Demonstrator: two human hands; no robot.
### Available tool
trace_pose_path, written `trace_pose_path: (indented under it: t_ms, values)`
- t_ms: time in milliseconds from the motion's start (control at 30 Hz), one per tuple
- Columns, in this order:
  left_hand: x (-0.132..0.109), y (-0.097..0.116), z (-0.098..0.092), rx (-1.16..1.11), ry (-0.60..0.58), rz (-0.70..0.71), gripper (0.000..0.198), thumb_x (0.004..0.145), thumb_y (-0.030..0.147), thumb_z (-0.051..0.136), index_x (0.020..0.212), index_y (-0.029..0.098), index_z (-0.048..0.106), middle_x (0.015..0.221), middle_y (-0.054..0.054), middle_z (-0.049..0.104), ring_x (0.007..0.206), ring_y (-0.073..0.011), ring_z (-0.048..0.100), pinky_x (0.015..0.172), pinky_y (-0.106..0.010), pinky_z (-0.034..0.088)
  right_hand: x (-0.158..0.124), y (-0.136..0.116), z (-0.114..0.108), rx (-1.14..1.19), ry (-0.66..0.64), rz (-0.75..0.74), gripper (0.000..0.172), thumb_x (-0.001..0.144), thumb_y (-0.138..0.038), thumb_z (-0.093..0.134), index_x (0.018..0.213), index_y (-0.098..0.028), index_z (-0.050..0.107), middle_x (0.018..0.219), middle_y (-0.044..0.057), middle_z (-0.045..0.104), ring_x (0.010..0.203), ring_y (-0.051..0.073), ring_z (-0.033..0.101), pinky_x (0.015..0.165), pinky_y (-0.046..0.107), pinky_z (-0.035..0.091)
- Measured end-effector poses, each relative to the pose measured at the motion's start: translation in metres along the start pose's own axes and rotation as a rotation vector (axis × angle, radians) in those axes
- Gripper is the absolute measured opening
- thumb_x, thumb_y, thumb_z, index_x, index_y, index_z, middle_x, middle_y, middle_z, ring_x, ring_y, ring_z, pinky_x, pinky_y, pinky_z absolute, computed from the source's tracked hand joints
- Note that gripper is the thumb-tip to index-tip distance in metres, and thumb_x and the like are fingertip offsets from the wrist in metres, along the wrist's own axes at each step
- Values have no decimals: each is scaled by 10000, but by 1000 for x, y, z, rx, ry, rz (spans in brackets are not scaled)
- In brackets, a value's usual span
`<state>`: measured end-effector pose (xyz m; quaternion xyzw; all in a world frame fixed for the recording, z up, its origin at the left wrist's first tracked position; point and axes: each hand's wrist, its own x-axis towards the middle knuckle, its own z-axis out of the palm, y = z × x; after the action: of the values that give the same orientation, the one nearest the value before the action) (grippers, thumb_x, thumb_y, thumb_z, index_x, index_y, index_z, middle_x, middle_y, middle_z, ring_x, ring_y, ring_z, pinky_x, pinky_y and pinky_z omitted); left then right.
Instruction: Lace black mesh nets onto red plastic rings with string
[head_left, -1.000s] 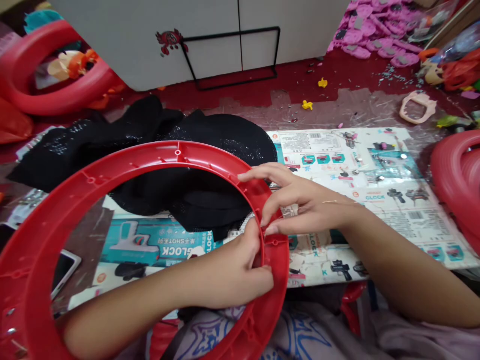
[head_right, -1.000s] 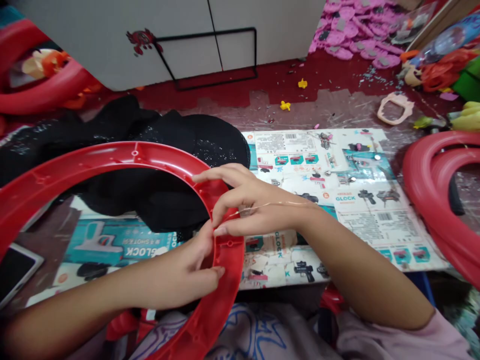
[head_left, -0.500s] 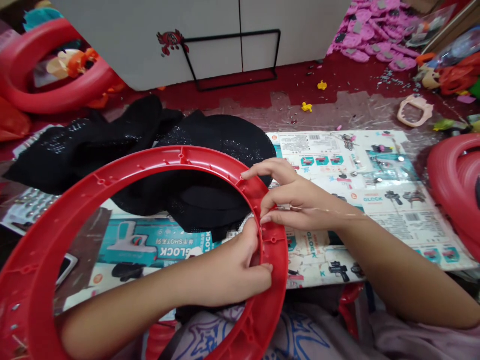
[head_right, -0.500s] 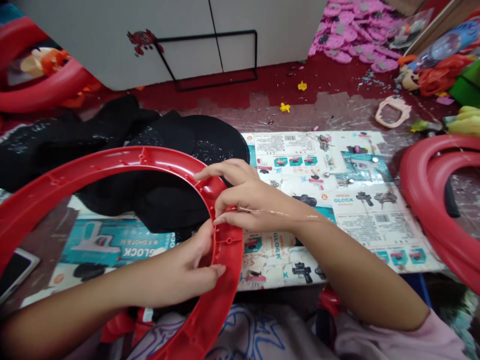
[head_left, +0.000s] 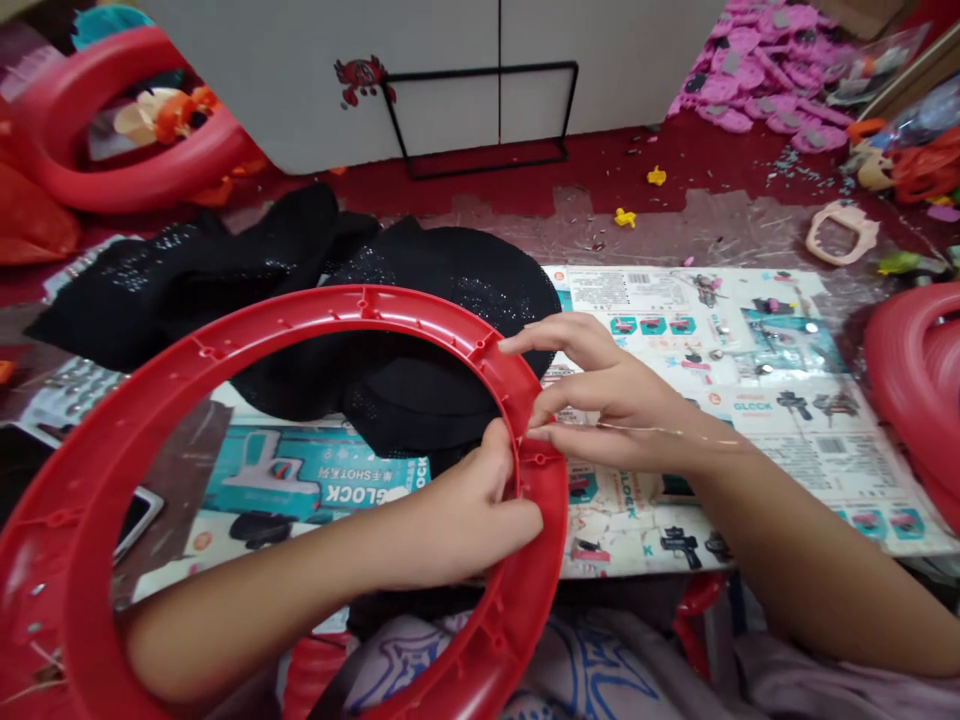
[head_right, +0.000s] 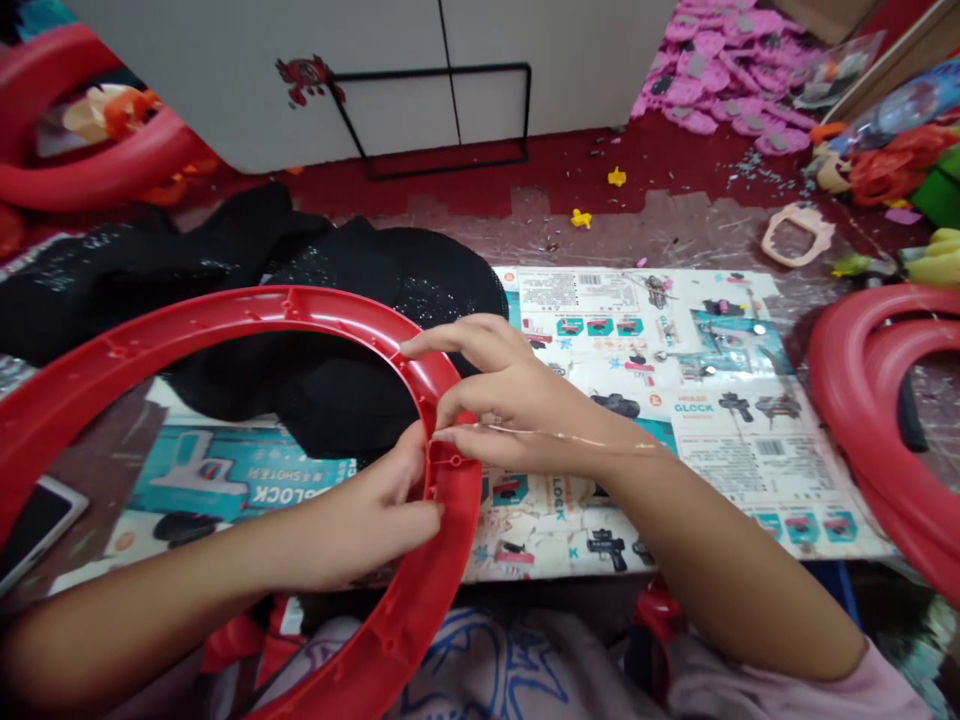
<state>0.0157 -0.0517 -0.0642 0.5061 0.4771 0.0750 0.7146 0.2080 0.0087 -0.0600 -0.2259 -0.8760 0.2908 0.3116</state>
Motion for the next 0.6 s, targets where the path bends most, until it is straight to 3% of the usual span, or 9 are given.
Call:
trace_pose_path:
  t_ms: [200,433,600]
  values:
    - [0,5,0,40,-21,-80,564,762,216,509,1274,203,272,981,-44,532,658,-145,554,480,-236,439,-1,-1,-2,-72,-26,-81,123,847,-118,524,834,-198,617,1280,79,498,1214,221,402,1042,454,348]
    - [-1,5,0,14,-32,-6,467,758,188,507,1193,188,335,938,-24,538,718,-147,568,563,-245,472,-2,-7,-3,-91,-154,-69,162,824,-94,515,838,-226,609,1335,47,476,1233,221,370,1054,443,341]
    - [1,2,-1,89,-13,-11,509,768,201,513,1238,181,321,1020,-67,554,837,-216,601,651,-322,514,-2,-8,1,-84,-79,-40,180,828,-89,528,856,-230,637,1302,52,515,1198,217,419,1044,455,349]
